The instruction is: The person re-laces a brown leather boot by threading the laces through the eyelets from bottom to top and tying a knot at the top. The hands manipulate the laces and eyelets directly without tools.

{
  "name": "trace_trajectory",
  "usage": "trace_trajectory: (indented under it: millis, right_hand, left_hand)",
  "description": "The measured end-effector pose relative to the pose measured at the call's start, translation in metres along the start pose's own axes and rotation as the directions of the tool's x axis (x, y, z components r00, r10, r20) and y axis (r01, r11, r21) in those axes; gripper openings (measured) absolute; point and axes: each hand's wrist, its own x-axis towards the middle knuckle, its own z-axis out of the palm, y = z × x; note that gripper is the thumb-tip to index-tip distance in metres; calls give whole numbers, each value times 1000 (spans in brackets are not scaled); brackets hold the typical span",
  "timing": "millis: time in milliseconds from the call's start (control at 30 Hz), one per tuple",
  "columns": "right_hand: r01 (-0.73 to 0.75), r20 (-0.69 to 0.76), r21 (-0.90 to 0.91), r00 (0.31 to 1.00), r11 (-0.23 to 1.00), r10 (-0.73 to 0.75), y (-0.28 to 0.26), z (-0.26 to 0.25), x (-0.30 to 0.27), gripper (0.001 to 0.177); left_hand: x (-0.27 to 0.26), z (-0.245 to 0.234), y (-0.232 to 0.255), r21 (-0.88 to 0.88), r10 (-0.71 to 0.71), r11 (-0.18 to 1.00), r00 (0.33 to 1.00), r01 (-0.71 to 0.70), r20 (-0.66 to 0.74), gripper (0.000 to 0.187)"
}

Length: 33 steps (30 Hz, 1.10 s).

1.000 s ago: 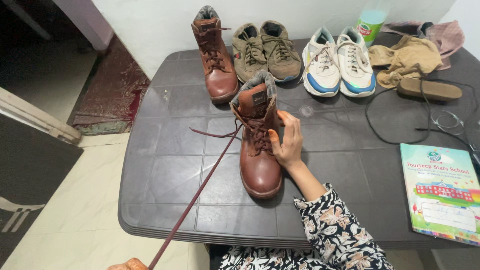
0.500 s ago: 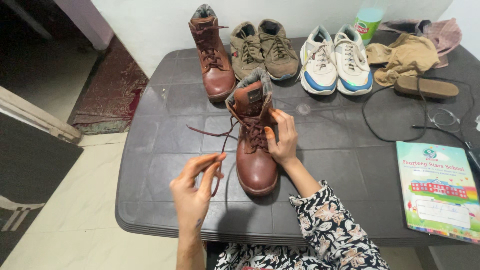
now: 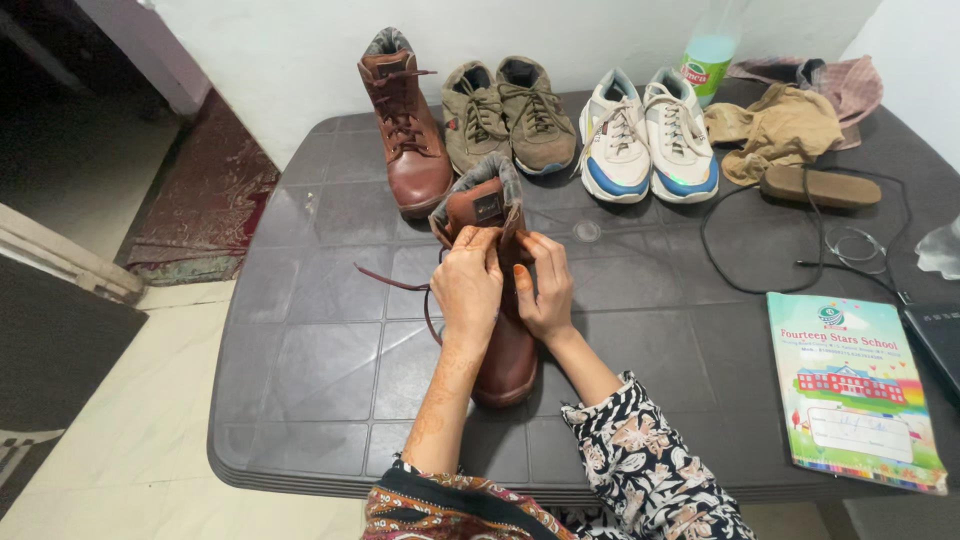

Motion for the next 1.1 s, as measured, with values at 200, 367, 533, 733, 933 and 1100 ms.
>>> trace_trajectory:
  millis: [200, 367, 533, 733, 933, 1100]
  right_hand:
    - [0, -12, 17, 1000, 1000, 0, 2, 2, -1, 33]
    - [-32, -24, 42, 999, 999, 33, 5, 4, -2, 32]
    - [-140, -26, 122, 989, 983, 144, 6, 8, -2, 22]
    - [-283, 1, 365, 953, 887, 303, 12, 12, 1, 9]
    - [-263, -7, 462, 954, 847, 300, 25, 17, -3, 5]
    - [-370, 16, 491, 909, 789, 416, 45, 13, -8, 6]
  left_hand:
    - [4, 3, -4, -41, -22, 999, 999, 24, 43, 16]
    - [5, 0, -5, -87, -13, 996, 997, 20, 80, 17]
    - [2, -1, -6, -179, -11, 984, 997, 24, 75, 20]
    - [0, 2, -3, -159, -34, 986, 996, 46, 79, 25]
    - [2, -10, 3, -205, -13, 978, 996, 31, 88, 24]
    - [-5, -37, -2, -242, 127, 962, 992, -126, -12, 20]
